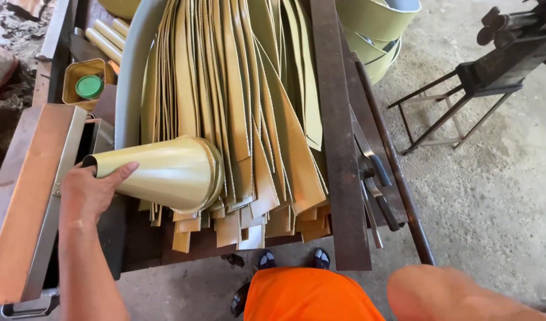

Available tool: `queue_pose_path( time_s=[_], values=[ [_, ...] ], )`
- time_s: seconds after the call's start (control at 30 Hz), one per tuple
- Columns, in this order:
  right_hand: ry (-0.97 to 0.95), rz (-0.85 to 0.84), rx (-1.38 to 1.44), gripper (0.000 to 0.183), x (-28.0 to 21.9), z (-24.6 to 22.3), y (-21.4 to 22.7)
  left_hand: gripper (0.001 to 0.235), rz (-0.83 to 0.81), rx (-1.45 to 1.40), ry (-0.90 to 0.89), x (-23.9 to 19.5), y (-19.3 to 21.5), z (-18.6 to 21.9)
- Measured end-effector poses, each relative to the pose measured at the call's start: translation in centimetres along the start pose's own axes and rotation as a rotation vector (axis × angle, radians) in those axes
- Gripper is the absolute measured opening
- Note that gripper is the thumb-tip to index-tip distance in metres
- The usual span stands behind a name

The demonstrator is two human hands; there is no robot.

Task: The person places a spun metal cone on the workbench, then holds a flat file and files the cut edge of a round metal disc, rotating the disc by hand to file along the seam. They then stack the finished cone parts and pick up another disc to continue filing.

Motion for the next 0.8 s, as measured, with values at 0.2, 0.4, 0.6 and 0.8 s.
queue_pose_path(
  time_s=[0.2, 0.4, 0.6, 0.8],
  values=[
    [-0.083, 0.042, -0.109, 0.028, -0.3, -3.3, -1.3, 0.047, 0.005, -0.498, 0.141, -1.5, 0.0, -0.8],
    [-0.198, 0.082, -0.232, 0.027, 0.7, -5.3, -4.9, 0.034, 0.063, -0.759, 0.243, -1.7, 0.2, -4.3],
    [-0.268, -0.047, -0.057, 0.039, 9.2, 2.2, -17.2, 0.041, 0.112, -0.983, 0.307, -2.2, 0.0, -10.8],
    [-0.339, -0.338, 0.099, 0.055, 10.1, 9.9, -34.6, 0.043, 0.158, -1.069, 0.365, -5.4, 1.0, -15.6]
  ],
)
Point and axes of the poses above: each hand's wrist, its own x-axis towards the middle knuckle, its own y-axis out of the back of the hand, z = x × y, the point moved 6 cm from there along x, towards the middle knuckle
